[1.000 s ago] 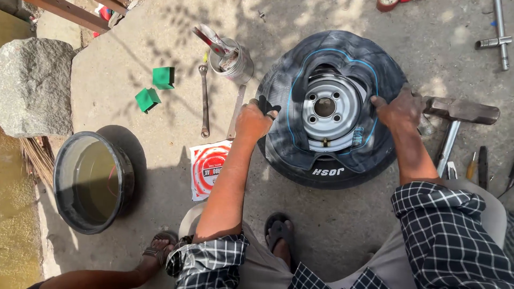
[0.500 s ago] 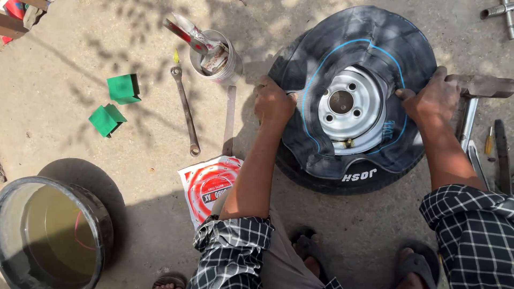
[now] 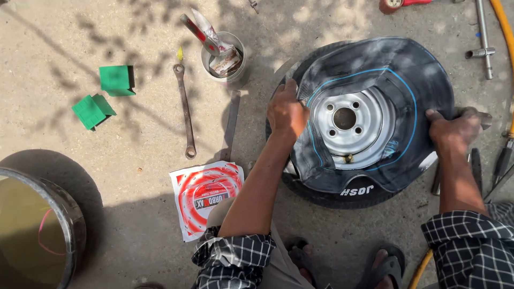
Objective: Repairing a flat tire by replacing the inner tube and remounting the tire on the rim using tire levers.
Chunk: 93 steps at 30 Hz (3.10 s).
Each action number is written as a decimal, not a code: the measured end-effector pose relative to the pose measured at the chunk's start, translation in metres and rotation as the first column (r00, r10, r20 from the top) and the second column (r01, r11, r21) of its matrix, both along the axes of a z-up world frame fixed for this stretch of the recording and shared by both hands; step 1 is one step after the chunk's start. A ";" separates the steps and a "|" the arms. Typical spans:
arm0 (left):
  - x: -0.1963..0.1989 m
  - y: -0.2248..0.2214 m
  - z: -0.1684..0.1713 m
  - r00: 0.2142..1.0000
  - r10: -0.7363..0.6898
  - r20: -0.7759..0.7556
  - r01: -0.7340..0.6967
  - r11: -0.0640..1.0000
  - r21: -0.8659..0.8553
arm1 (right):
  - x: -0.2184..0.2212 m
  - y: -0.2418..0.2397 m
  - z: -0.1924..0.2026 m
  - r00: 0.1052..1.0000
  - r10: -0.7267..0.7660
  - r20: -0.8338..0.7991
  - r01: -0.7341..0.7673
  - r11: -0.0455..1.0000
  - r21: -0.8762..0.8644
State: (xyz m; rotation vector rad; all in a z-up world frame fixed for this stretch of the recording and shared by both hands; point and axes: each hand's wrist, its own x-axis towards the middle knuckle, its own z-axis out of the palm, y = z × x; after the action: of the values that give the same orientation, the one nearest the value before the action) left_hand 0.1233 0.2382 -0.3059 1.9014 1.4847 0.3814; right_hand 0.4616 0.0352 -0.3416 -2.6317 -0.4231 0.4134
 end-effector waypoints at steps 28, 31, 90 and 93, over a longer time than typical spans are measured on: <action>-0.018 -0.027 -0.055 0.974 -0.008 -0.227 -0.056 0.960 -0.273 | -0.229 -0.022 0.057 0.101 0.963 0.248 -0.982 0.136 -0.127; -0.003 -0.039 -0.019 0.994 0.025 -0.105 -0.044 0.982 -0.182 | -0.221 -0.023 0.019 0.103 0.953 0.286 -0.986 0.135 -0.095; -0.043 -0.170 -0.069 -0.003 0.982 0.187 -0.163 0.184 -0.969 | -0.204 0.049 -0.001 0.585 0.734 -0.344 -0.810 0.551 -0.202; -0.041 -0.169 -0.052 0.000 0.990 0.140 -0.188 0.138 -0.972 | -0.202 0.050 0.000 0.596 0.717 -0.362 -0.799 0.573 -0.180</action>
State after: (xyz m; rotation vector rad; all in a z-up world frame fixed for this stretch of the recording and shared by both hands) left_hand 0.0821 0.0696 -0.3577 -0.1869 1.3276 0.8499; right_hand 0.2598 0.0857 -0.3413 -2.4856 -1.5572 1.1717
